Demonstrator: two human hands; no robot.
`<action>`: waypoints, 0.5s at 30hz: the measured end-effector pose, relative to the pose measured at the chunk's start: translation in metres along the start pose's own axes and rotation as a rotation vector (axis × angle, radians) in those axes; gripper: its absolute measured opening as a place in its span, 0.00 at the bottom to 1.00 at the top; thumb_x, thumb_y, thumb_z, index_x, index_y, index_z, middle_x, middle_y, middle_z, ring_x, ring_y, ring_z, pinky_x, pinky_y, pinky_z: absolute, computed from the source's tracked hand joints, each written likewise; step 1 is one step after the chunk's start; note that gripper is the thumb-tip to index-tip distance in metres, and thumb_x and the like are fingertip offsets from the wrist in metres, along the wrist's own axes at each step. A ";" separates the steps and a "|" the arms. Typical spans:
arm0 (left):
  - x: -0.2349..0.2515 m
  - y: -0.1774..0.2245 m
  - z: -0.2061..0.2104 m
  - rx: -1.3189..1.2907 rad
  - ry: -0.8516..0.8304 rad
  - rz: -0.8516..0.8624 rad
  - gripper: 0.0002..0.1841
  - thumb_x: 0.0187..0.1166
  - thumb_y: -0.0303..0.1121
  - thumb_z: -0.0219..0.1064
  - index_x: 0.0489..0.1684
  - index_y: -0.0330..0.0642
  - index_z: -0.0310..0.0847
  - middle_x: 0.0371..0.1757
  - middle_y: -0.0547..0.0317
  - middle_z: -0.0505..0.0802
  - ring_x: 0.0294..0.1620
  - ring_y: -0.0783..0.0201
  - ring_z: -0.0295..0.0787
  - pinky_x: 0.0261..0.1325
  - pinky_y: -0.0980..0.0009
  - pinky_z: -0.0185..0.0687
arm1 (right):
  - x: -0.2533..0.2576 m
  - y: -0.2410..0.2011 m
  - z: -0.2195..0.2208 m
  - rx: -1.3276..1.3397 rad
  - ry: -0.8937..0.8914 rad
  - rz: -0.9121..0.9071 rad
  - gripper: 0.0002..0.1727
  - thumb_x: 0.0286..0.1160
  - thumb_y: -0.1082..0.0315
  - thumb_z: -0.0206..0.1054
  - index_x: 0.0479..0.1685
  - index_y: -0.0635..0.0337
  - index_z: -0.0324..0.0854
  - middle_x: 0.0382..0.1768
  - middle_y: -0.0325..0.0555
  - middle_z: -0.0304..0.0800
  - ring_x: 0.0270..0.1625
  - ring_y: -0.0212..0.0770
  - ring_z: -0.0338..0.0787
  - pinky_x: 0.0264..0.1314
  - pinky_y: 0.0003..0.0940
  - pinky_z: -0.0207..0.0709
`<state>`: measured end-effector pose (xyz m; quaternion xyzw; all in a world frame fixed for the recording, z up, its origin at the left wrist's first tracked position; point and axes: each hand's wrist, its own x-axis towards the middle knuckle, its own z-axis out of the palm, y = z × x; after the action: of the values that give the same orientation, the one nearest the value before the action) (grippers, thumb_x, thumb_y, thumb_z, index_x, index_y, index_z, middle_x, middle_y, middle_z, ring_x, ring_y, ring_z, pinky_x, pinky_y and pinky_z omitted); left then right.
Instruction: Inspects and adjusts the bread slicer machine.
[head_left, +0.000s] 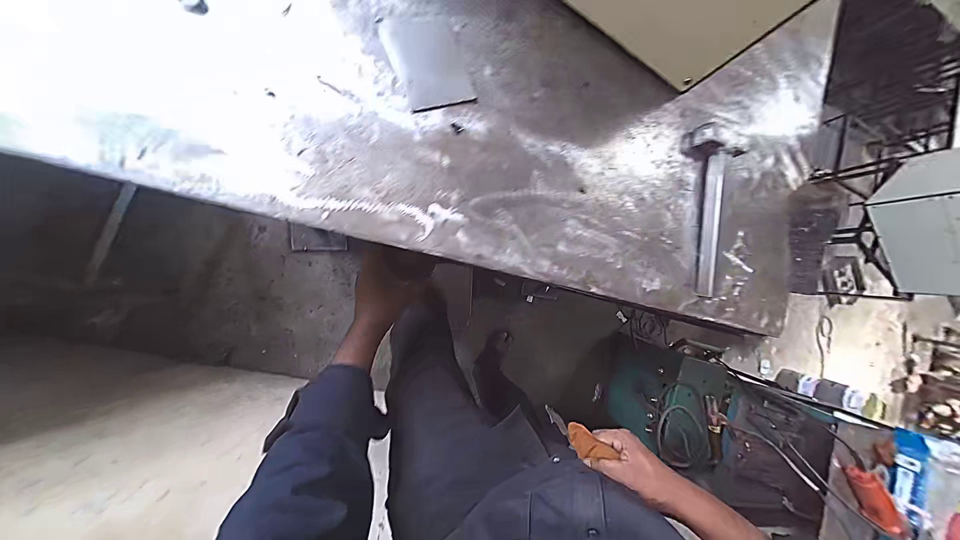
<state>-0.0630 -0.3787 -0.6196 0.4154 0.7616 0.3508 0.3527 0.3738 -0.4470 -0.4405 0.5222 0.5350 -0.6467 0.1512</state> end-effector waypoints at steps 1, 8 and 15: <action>-0.009 -0.001 0.000 0.030 -0.029 -0.006 0.59 0.52 0.46 0.91 0.86 0.33 0.56 0.73 0.34 0.83 0.75 0.45 0.82 0.79 0.43 0.75 | 0.000 0.001 0.001 0.010 0.035 -0.002 0.15 0.73 0.61 0.69 0.24 0.63 0.81 0.23 0.39 0.79 0.30 0.27 0.78 0.36 0.28 0.70; -0.046 0.021 0.054 0.158 -0.273 0.117 0.60 0.49 0.50 0.90 0.86 0.30 0.60 0.79 0.34 0.79 0.82 0.44 0.75 0.86 0.47 0.68 | -0.027 -0.053 -0.054 0.059 0.654 -0.416 0.13 0.58 0.71 0.73 0.44 0.60 0.80 0.40 0.38 0.88 0.42 0.23 0.88 0.44 0.21 0.85; -0.022 0.054 0.146 0.270 -0.351 0.151 0.43 0.61 0.57 0.82 0.72 0.32 0.79 0.70 0.38 0.87 0.76 0.45 0.82 0.81 0.47 0.72 | -0.037 -0.093 -0.227 -0.509 1.319 -0.245 0.31 0.68 0.62 0.78 0.63 0.75 0.73 0.57 0.75 0.82 0.59 0.67 0.86 0.61 0.64 0.79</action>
<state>0.0877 -0.3405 -0.6432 0.5692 0.6954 0.1936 0.3937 0.4349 -0.2320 -0.3333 0.6889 0.7041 -0.0641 -0.1602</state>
